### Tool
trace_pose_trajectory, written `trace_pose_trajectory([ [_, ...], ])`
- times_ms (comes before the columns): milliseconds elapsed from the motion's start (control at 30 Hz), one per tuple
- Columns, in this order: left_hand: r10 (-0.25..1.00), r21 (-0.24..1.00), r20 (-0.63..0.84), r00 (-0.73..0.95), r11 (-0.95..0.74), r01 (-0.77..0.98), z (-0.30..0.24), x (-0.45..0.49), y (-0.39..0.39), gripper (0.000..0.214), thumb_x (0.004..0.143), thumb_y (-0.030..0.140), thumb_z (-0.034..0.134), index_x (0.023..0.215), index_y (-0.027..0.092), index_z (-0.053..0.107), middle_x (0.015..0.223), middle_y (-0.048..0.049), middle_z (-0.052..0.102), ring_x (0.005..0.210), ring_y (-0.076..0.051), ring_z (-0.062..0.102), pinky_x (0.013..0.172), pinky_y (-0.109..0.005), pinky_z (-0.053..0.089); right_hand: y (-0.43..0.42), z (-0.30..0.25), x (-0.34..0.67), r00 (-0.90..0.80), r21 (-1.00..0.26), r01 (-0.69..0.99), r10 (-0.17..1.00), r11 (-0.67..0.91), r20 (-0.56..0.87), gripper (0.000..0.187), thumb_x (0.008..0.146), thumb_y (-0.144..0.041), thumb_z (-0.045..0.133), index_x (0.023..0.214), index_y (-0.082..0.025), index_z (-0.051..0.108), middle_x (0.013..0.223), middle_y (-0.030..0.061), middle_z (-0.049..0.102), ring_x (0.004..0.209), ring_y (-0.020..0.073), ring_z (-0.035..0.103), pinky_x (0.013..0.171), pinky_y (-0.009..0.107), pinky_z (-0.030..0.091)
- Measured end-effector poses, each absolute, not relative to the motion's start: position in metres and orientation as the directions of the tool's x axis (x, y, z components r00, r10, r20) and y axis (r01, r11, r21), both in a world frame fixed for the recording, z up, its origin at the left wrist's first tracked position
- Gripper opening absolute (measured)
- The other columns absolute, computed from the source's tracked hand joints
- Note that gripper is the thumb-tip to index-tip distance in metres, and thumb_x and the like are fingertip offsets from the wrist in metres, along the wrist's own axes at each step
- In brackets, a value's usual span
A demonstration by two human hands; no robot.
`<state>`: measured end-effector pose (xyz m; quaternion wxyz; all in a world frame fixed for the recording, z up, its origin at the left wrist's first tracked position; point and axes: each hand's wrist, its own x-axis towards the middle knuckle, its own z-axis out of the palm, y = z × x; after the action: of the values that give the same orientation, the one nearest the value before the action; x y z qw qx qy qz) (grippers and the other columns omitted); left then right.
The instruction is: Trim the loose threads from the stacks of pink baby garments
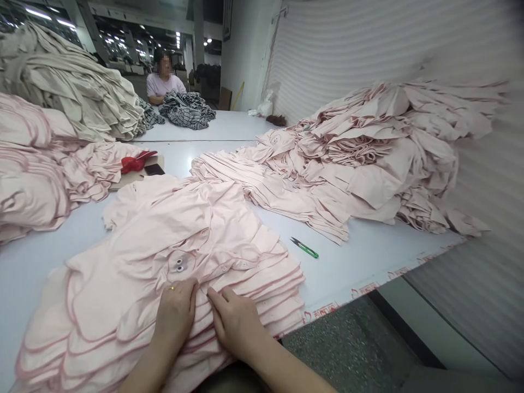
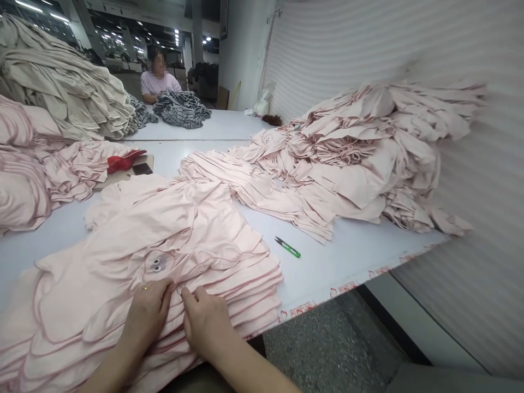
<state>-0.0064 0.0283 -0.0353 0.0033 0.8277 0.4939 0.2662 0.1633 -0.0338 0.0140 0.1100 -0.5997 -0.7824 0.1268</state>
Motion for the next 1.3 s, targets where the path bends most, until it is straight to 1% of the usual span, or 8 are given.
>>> trace_pose_trajectory([
  [167, 0.767, 0.241, 0.458, 0.449, -0.594, 0.768, -0.032, -0.002, 0.027, 0.023, 0.095, 0.021, 0.04, 0.088, 0.021, 0.062, 0.075, -0.0019, 0.069, 0.069, -0.019, 0.063, 0.067, -0.032, 0.042, -0.03, 0.002, 0.149, -0.237, -0.139, 0.959, 0.967, 0.248, 0.097, 0.06, 0.084, -0.018, 0.053, 0.143, -0.01, 0.044, 0.095, 0.0133, 0.064, 0.072, 0.0225, 0.063, 0.057, 0.029, 0.042],
  [467, 0.79, 0.404, 0.498, 0.358, -0.577, 0.71, -0.029, -0.007, 0.034, 0.022, 0.097, 0.028, 0.04, 0.095, 0.019, 0.06, 0.079, -0.0018, 0.07, 0.07, -0.017, 0.065, 0.067, -0.03, 0.047, -0.037, 0.013, 0.152, -0.272, -0.172, 0.942, 0.955, 0.289, 0.119, 0.05, 0.086, -0.021, 0.052, 0.136, -0.016, 0.052, 0.092, 0.0086, 0.064, 0.067, 0.0208, 0.062, 0.053, 0.03, 0.042],
  [633, 0.723, 0.281, 0.523, 0.452, -0.647, 0.709, -0.033, -0.006, 0.025, 0.022, 0.096, 0.022, 0.041, 0.095, 0.02, 0.063, 0.078, -0.0023, 0.071, 0.068, -0.017, 0.065, 0.066, -0.03, 0.046, -0.029, -0.016, 0.131, -0.27, -0.004, 0.961, 0.938, 0.278, 0.218, 0.055, 0.081, -0.009, 0.054, 0.135, -0.003, 0.05, 0.085, 0.0121, 0.063, 0.065, 0.0228, 0.062, 0.052, 0.032, 0.045],
  [767, 0.719, 0.207, 0.535, 0.444, -0.621, 0.756, -0.046, -0.006, 0.013, 0.022, 0.095, 0.021, 0.043, 0.105, 0.017, 0.063, 0.09, -0.0051, 0.074, 0.078, -0.017, 0.068, 0.073, -0.031, 0.048, -0.032, -0.022, 0.129, -0.219, 0.024, 0.975, 0.955, 0.219, 0.202, 0.057, 0.076, -0.004, 0.057, 0.132, 0.0, 0.051, 0.084, 0.0125, 0.063, 0.063, 0.0207, 0.061, 0.052, 0.03, 0.046],
  [933, 0.786, 0.14, 0.428, 0.445, -0.545, 0.827, -0.053, -0.01, 0.01, 0.02, 0.091, 0.024, 0.051, 0.102, 0.026, 0.068, 0.115, -0.0049, 0.071, 0.103, -0.021, 0.067, 0.083, -0.036, 0.046, -0.034, -0.005, 0.138, -0.29, -0.002, 0.957, 0.952, 0.292, 0.099, 0.056, 0.077, -0.006, 0.061, 0.132, -0.004, 0.05, 0.089, 0.0126, 0.064, 0.065, 0.0214, 0.063, 0.052, 0.03, 0.048],
  [1033, 0.856, 0.107, 0.327, 0.401, -0.455, 0.884, -0.046, -0.003, 0.009, 0.021, 0.089, 0.021, 0.052, 0.098, 0.028, 0.071, 0.123, -0.007, 0.068, 0.113, -0.027, 0.063, 0.085, -0.043, 0.043, -0.03, 0.001, 0.129, -0.196, 0.007, 0.981, 0.981, 0.195, 0.01, 0.039, 0.081, -0.004, 0.056, 0.12, -0.005, 0.057, 0.086, 0.013, 0.064, 0.066, 0.0217, 0.064, 0.053, 0.03, 0.049],
  [1133, 0.922, 0.133, 0.205, 0.329, -0.359, 0.924, -0.03, 0.009, 0.007, 0.02, 0.088, 0.017, 0.052, 0.091, 0.024, 0.071, 0.124, -0.0095, 0.067, 0.119, -0.03, 0.059, 0.087, -0.048, 0.042, -0.024, 0.001, 0.118, -0.137, 0.018, 0.99, 0.99, 0.137, -0.021, 0.024, 0.085, -0.003, 0.051, 0.107, -0.008, 0.06, 0.084, 0.0133, 0.063, 0.067, 0.0218, 0.065, 0.054, 0.029, 0.049],
  [1300, 0.94, 0.23, 0.046, 0.339, -0.34, 0.912, -0.001, 0.024, 0.015, 0.024, 0.088, 0.014, 0.049, 0.086, 0.019, 0.072, 0.104, -0.01, 0.07, 0.104, -0.029, 0.063, 0.084, -0.047, 0.043, -0.019, 0.003, 0.126, -0.157, 0.075, 0.984, 0.987, 0.16, -0.036, 0.027, 0.086, -0.003, 0.05, 0.112, -0.009, 0.058, 0.084, 0.0119, 0.063, 0.068, 0.0202, 0.064, 0.056, 0.027, 0.047],
])
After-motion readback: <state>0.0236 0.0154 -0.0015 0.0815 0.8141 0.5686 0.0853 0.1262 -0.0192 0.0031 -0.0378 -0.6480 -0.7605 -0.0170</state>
